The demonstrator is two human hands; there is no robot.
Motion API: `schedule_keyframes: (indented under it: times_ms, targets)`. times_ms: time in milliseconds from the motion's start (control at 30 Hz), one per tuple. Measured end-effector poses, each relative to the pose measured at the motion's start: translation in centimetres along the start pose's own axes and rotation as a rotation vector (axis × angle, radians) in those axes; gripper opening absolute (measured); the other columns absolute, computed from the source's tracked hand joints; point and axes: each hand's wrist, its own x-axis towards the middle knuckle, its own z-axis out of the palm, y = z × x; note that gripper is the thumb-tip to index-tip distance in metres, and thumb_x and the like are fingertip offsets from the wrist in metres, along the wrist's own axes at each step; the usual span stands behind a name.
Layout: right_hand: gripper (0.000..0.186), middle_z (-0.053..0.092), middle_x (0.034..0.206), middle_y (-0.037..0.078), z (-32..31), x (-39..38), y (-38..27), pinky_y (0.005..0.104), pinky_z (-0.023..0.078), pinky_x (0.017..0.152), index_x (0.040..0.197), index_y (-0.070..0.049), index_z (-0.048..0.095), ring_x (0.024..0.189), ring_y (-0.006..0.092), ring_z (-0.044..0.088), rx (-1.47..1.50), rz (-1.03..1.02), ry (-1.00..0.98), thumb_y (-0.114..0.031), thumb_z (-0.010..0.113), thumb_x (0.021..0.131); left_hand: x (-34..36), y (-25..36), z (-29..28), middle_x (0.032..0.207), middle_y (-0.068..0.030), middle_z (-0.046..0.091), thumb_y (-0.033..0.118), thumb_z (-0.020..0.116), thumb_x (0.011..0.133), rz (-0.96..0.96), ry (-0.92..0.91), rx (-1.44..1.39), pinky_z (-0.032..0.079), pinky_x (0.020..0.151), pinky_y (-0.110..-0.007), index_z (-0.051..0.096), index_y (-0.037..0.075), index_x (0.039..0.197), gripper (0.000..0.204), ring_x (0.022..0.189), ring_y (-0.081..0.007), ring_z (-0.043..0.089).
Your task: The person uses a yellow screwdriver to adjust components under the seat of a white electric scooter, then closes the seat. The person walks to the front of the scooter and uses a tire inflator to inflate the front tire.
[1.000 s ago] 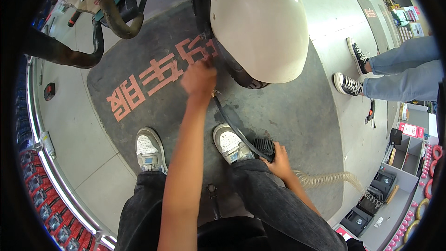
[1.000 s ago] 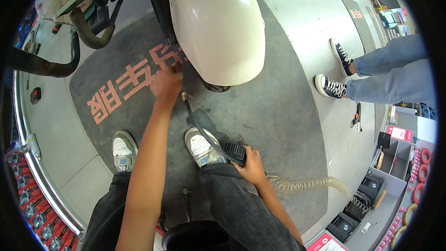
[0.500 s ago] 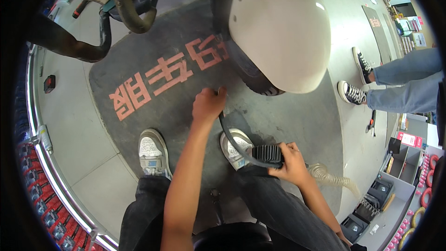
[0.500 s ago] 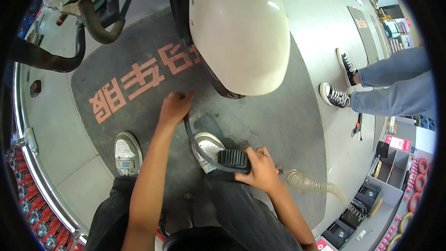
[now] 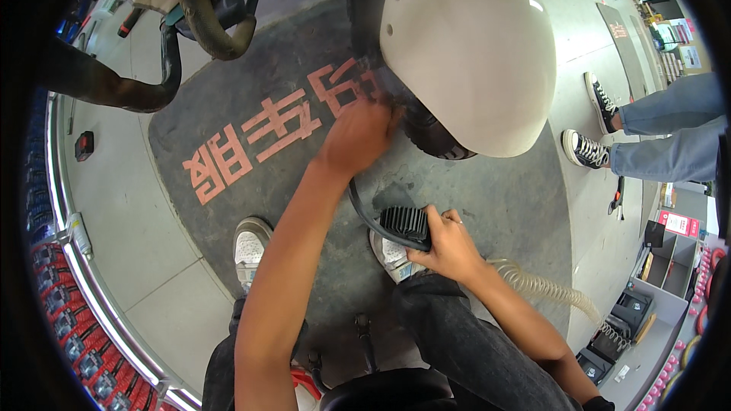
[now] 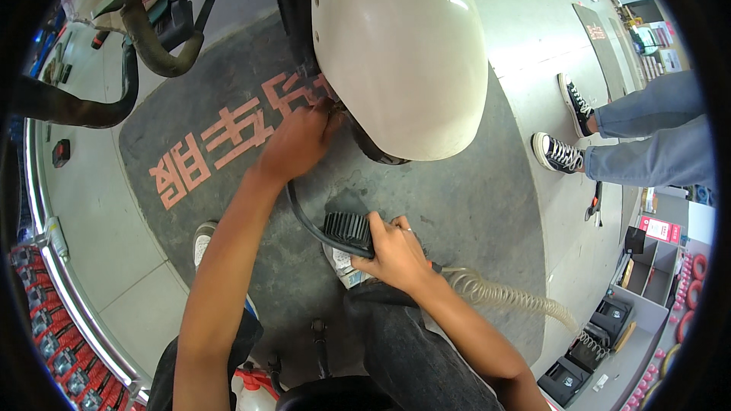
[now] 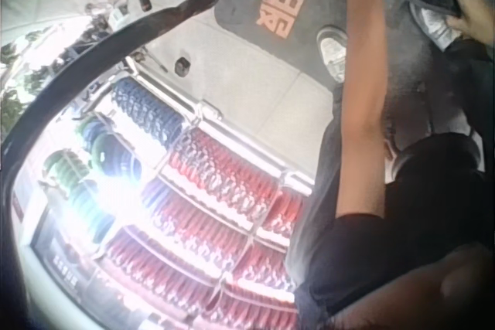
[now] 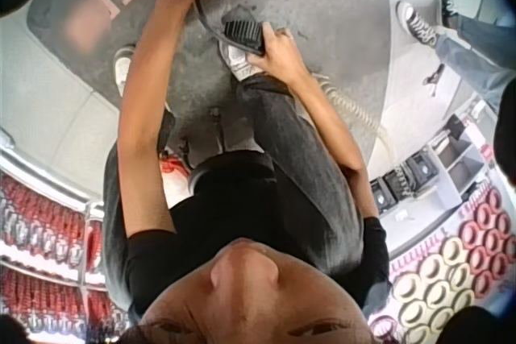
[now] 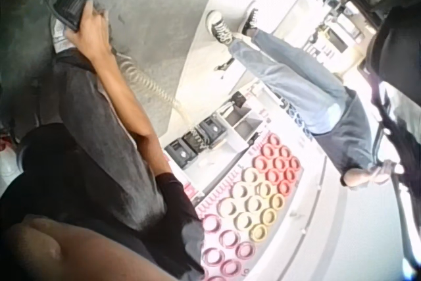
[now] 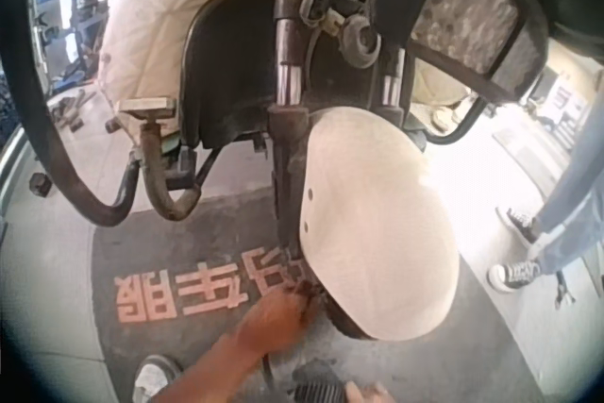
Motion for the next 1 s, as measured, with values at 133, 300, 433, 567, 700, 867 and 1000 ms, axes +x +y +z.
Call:
schedule_keyframes:
  times_ms: [133,300,433,567,700,867,1000]
  targets:
    - [0.048,0.066,0.078,0.02,-0.8,0.8,-0.1,0.0431,0.043,0.089,0.101,0.0,0.045,0.067,0.0422,0.06,-0.013,-0.037,0.012,-0.023,0.078,0.075,0.1,-0.6,0.0,0.089,-0.0266,0.068,0.001,0.061,0.09,0.12,-0.049,0.085,0.051,0.07,-0.053,0.061,-0.004,0.111,0.022,0.082,-0.0479,0.064]
    - [0.056,0.06,0.063,0.016,-0.3,1.1,0.4,0.0431,0.043,0.091,0.108,0.0,0.045,0.069,0.0422,0.061,-0.012,-0.022,0.026,-0.026,0.081,0.074,0.5,-0.8,0.1,0.083,-0.025,0.068,0.001,0.063,0.087,0.141,0.011,0.017,0.052,0.067,-0.053,0.06,-0.003,0.11,0.023,0.078,-0.0449,0.067]
    - [0.054,0.061,0.064,0.015,-0.7,1.0,0.2,0.0431,0.042,0.09,0.107,-0.001,0.044,0.07,0.0406,0.063,0.024,0.019,-0.02,-0.025,0.081,0.074,1.2,-1.2,0.3,0.083,-0.025,0.069,0.003,0.062,0.089,0.137,-0.038,-0.019,0.053,0.071,-0.053,0.061,-0.002,0.109,0.021,0.08,-0.0445,0.068]
    - [0.049,0.064,0.067,0.014,-1.5,1.2,0.9,0.0434,0.041,0.088,0.104,-0.003,0.043,0.072,0.0389,0.065,-0.053,-0.007,-0.017,-0.024,0.078,0.077,1.1,-1.2,0.8,0.088,-0.0244,0.07,-0.001,0.059,0.088,0.124,0.01,-0.167,0.053,0.076,-0.052,0.064,-0.002,0.108,0.02,0.087,-0.0454,0.068]
    - [0.05,0.065,0.069,0.015,-1.7,0.9,1.4,0.0436,0.041,0.089,0.104,-0.003,0.043,0.073,0.0389,0.065,-0.057,0.009,-0.031,-0.024,0.079,0.077,0.9,-0.9,1.0,0.098,-0.025,0.071,-0.006,0.056,0.09,0.126,0.019,-0.246,0.054,0.082,-0.048,0.064,-0.003,0.117,0.028,0.095,-0.0447,0.068]
    - [0.052,0.066,0.072,0.016,-1.0,0.6,1.4,0.0446,0.04,0.09,0.106,-0.002,0.044,0.078,0.0389,0.066,-0.047,0.003,-0.05,-0.027,0.079,0.078,0.4,-0.9,1.9,0.101,-0.0257,0.071,-0.006,0.056,0.093,0.147,0.048,-0.278,0.054,0.081,-0.046,0.065,-0.004,0.118,0.027,0.096,-0.0444,0.068]
    - [0.054,0.067,0.074,0.017,-0.3,0.1,2.1,0.045,0.04,0.091,0.108,-0.002,0.044,0.08,0.0391,0.066,-0.074,0.007,-0.072,-0.029,0.08,0.078,0.2,-0.6,3.3,0.096,-0.0272,0.07,-0.006,0.056,0.093,0.136,0.156,-0.28,0.053,0.075,-0.047,0.064,-0.004,0.115,0.023,0.09,-0.0472,0.066]
